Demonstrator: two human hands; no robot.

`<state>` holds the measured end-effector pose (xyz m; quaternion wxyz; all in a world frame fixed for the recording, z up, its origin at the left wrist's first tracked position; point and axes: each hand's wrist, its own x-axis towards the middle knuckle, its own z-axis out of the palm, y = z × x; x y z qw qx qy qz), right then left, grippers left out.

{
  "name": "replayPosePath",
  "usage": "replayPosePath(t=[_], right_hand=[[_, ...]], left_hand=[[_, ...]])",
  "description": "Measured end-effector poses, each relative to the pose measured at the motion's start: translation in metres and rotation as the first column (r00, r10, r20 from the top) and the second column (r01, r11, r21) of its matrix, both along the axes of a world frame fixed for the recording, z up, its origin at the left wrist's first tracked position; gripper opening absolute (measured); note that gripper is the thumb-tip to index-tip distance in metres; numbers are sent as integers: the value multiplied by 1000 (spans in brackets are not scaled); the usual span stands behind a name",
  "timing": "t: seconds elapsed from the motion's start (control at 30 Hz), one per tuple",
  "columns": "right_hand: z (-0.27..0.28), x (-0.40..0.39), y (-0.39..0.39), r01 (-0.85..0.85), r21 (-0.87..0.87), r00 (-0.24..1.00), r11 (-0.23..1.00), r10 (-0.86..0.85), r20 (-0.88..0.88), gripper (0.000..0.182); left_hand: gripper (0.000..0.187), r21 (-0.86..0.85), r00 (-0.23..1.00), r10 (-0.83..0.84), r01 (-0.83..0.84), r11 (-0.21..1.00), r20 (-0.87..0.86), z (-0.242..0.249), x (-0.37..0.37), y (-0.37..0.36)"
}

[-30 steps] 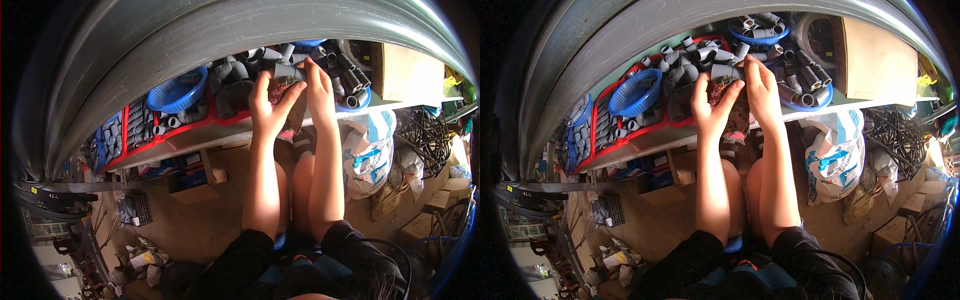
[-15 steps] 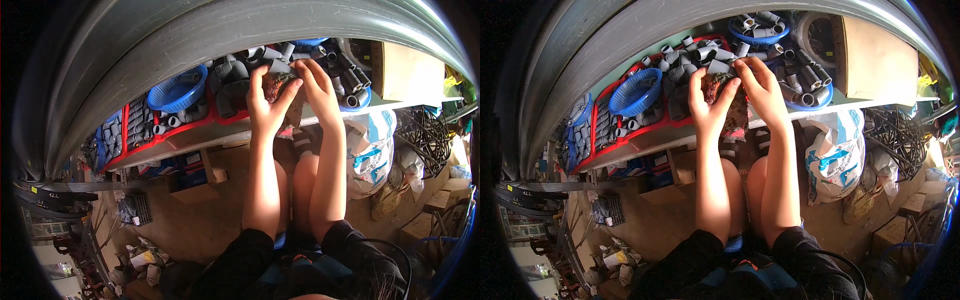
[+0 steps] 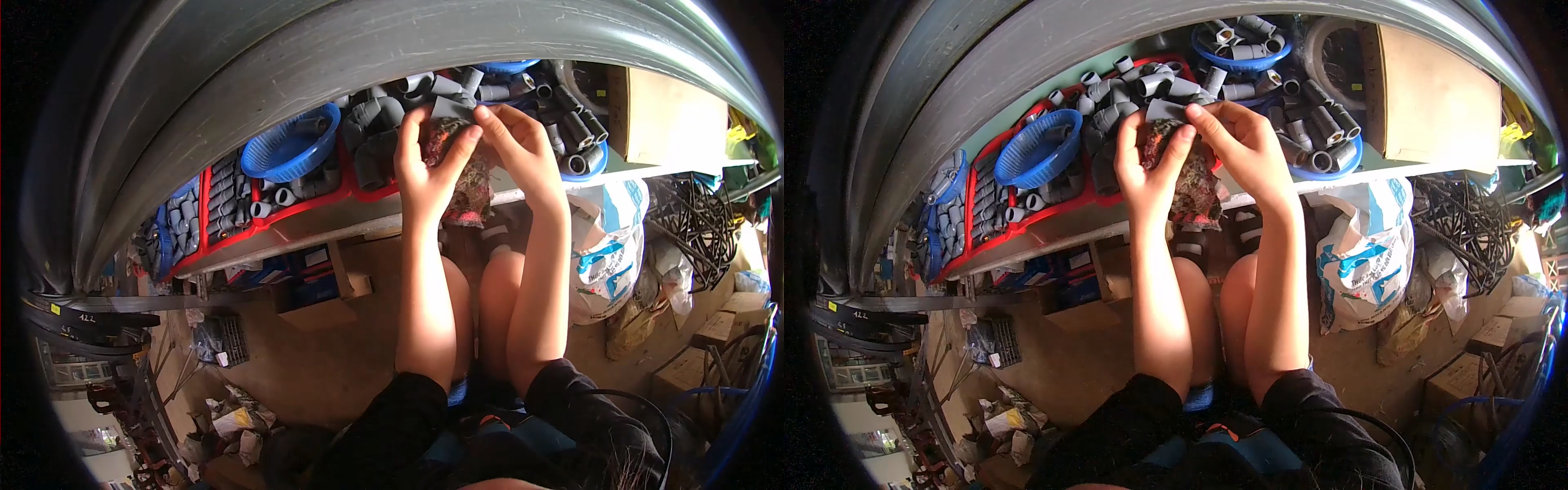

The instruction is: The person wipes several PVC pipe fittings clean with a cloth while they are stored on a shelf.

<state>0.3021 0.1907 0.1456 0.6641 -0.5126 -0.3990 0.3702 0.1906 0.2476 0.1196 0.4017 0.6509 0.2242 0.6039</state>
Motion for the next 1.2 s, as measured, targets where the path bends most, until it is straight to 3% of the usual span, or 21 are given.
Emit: replayPosePath(t=[0.07, 0.17, 0.3, 0.4, 0.47, 0.6, 0.7, 0.8, 0.83, 0.93, 1.0, 1.07, 1.13, 1.2], right_hand=[[3, 2, -2, -12, -67, 1000, 998, 12, 4, 39], [1, 1, 0, 34, -84, 999, 996, -33, 11, 46], [-3, 2, 3, 52, -144, 999, 988, -49, 20, 49], [-2, 4, 2, 52, -151, 999, 987, -54, -4, 50], [2, 5, -2, 53, -162, 997, 985, -60, -41, 53], [5, 11, -5, -21, -191, 997, 981, 7, -72, 58], [2, 10, -5, 19, -182, 1000, 983, -16, 14, 48], [0, 1, -1, 98, -1, 994, 995, -98, -38, 35], [0, 7, -5, -24, 18, 1000, 1000, 24, -6, 32], [-3, 6, -2, -58, 89, 997, 994, 53, 56, 31], [-3, 9, -4, -17, 12, 998, 1000, 17, 56, 32], [-8, 10, 0, 35, -15, 998, 999, -35, 47, 32], [-9, 5, 2, 126, -27, 990, 992, -124, 73, 33], [-7, 3, 3, 177, -60, 982, 982, -172, 80, 33]], left_hand=[[34, -54, 997, -68, 69, 996, 27, 4, 2, -5], [25, -56, 997, -52, 49, 997, -58, 1, -2, -4], [16, -152, 1000, -17, 14, 988, -24, 2, -2, -6], [18, -180, 995, -76, 87, 980, 65, 3, -2, -7], [27, -103, 989, -146, 149, 984, 35, 5, 0, -8], [24, -146, 983, -160, 172, 974, 90, 4, 1, -9], [18, -200, 993, -103, 114, 973, 65, 4, 0, -8], [15, -133, 1000, -14, 15, 991, 5, 0, -1, -3], [15, -118, 1000, 13, -15, 993, -16, -2, -3, -1], [19, -171, 1000, 16, -16, 985, 1, -2, -2, 0], [23, -215, 999, -36, 43, 976, 38, 2, 1, -5], [30, -37, 998, -50, 49, 998, -33, 2, 6, -5], [26, -39, 998, -41, 39, 998, -45, -1, 9, -5], [20, -148, 998, -50, 46, 988, -26, -4, 8, -6]])
